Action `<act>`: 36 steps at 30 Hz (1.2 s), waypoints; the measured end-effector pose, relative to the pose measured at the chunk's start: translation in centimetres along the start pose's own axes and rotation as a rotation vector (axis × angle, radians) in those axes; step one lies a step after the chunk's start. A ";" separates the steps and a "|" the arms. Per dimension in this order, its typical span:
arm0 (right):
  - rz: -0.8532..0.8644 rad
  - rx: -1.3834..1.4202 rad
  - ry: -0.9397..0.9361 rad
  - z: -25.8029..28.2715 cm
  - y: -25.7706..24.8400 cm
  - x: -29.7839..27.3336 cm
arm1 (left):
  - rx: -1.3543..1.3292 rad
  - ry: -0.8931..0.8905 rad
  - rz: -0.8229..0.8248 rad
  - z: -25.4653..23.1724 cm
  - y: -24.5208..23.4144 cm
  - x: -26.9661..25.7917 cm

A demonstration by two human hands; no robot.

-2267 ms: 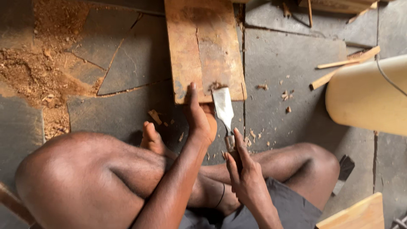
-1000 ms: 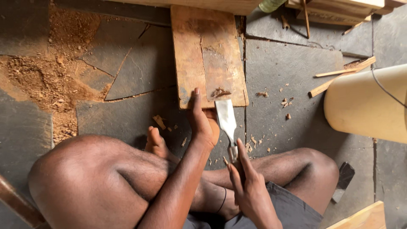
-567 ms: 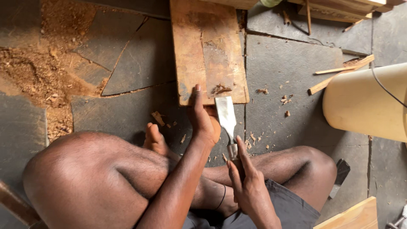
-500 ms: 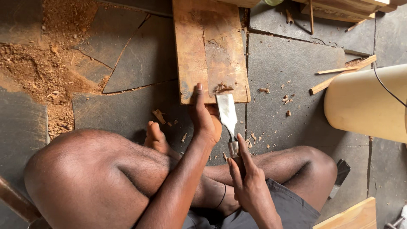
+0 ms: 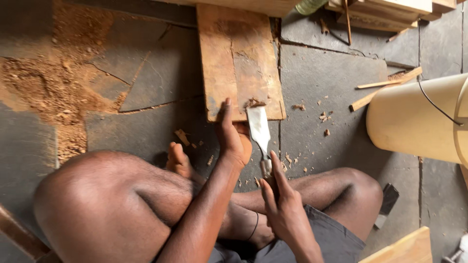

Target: The person sits on the floor and uses a chisel to carve a rectangular wooden block. They repeatedly scrape the surface to remove wood shavings and occasionally wipe the block with their hand.

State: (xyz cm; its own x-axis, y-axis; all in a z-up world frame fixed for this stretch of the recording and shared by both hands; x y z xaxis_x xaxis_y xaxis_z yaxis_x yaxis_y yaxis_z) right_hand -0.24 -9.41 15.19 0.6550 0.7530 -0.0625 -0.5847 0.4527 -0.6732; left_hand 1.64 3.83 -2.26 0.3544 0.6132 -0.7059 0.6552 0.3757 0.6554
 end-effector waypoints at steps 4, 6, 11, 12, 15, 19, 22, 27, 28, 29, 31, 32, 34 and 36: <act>0.079 -0.089 0.386 -1.3 -0.4 -1.2 | 0.028 -0.008 -0.029 -0.1 -0.2 0.1; 0.103 -0.090 0.547 -1.7 -0.2 -1.6 | -0.043 0.001 0.013 0.2 -0.2 0.4; 0.122 -0.110 0.589 -0.5 -0.1 -0.9 | 0.019 0.023 -0.034 -0.3 0.0 0.2; 0.145 -0.127 0.684 -0.7 -0.2 -1.2 | 0.033 0.009 -0.050 -0.2 -0.1 0.0; 0.131 -0.120 0.626 -0.3 -0.3 -1.1 | 0.035 -0.030 -0.046 -0.1 -0.1 -0.2; 0.117 -0.129 0.572 -0.3 -0.2 -1.1 | 0.011 0.040 -0.057 -0.3 0.0 0.0; 0.106 -0.128 0.527 -0.5 -0.1 -1.0 | -0.010 0.037 -0.033 0.0 -0.2 0.1; 0.077 -0.111 0.542 -0.7 0.0 -0.8 | -0.019 0.071 -0.016 -0.1 0.2 -0.1; 0.080 -0.110 0.539 -0.8 0.0 -0.9 | 0.004 0.068 -0.028 -0.1 0.1 -0.1; 0.084 -0.108 0.536 -1.0 0.2 -0.9 | 0.026 0.065 -0.041 -0.2 -0.1 0.0; 0.074 -0.116 0.479 -1.2 0.3 -0.5 | 0.044 0.041 -0.057 0.3 -0.3 -0.1; 0.062 -0.121 0.420 -1.2 0.6 0.1 | 0.040 0.027 -0.058 0.4 -0.3 -0.1; 0.053 -0.108 0.413 -1.0 0.7 0.5 | 0.026 0.006 -0.048 0.7 -0.3 -0.1; 0.065 -0.070 0.505 -0.8 0.8 0.5 | 0.001 0.005 -0.027 0.5 -0.5 -0.1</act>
State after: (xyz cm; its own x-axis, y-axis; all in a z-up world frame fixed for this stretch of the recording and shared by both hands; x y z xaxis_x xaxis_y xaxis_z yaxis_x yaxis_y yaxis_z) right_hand 0.02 -9.04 14.02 0.7782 0.4456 -0.4425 -0.6096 0.3668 -0.7028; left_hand 1.65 3.21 -2.65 0.3337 0.6061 -0.7220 0.6654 0.3911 0.6359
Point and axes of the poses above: each hand's wrist, its own x-axis towards the middle knuckle, its own y-axis out of the palm, z = x × y, the point moved 5 cm from there along x, towards the middle knuckle, and after that the axes turned 7 degrees about -z, right-handed, at the moved point
